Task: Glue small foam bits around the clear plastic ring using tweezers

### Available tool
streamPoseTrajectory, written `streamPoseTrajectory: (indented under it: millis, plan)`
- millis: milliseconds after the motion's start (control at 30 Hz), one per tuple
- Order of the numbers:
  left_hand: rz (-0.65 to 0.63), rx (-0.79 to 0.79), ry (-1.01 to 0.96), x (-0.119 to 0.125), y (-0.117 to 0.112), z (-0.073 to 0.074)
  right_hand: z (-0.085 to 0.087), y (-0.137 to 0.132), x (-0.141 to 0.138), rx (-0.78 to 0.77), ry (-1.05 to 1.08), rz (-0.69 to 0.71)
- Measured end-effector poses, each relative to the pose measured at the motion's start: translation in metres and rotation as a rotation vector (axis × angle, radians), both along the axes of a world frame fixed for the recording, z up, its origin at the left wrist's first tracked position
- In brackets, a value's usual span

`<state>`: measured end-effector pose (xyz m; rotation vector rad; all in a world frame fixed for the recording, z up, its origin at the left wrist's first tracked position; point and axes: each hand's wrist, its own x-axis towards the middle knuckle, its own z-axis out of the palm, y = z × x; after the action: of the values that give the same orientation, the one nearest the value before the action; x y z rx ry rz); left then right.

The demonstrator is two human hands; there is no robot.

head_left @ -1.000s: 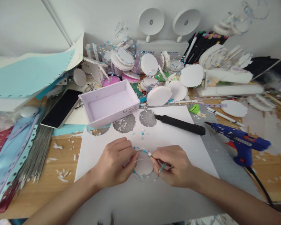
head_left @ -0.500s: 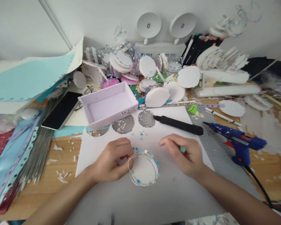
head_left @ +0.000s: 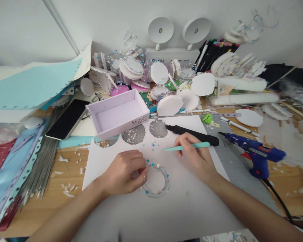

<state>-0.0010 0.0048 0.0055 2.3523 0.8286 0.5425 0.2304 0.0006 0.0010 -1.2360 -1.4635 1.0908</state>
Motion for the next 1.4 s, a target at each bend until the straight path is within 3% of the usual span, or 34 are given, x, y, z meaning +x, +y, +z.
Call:
streamPoseTrajectory:
  millis: [300,567,633,733,900,1033,1167,1267,1400]
  plan:
    - [-0.019,0.119,0.095,-0.002,0.0,0.001,-0.012,-0.001,-0.002,0.179,-0.224,0.002]
    - [-0.142,0.106,0.068,-0.003,-0.001,0.006,-0.014,-0.001,-0.005,0.286,-0.353,-0.044]
    - [-0.088,0.09,0.01,-0.004,0.0,0.006,-0.015,0.0,-0.005,0.3,-0.383,-0.037]
    - [0.093,0.025,-0.109,-0.006,0.001,0.006,-0.016,-0.001,-0.004,0.339,-0.371,-0.045]
    - [0.309,-0.153,-0.228,-0.005,0.001,0.009,-0.011,-0.008,-0.004,0.387,-0.126,-0.016]
    - [0.313,-0.263,-0.304,0.0,-0.002,0.009,-0.006,-0.016,-0.006,0.405,0.054,0.103]
    - [0.244,-0.307,-0.361,0.004,-0.004,0.007,-0.004,-0.019,-0.009,0.436,0.086,0.166]
    - [0.254,-0.299,-0.373,0.004,-0.005,0.007,-0.006,-0.018,-0.01,0.425,0.05,0.128]
    - [0.379,-0.294,-0.379,0.002,-0.004,0.008,-0.014,-0.013,-0.009,0.357,-0.106,-0.015]
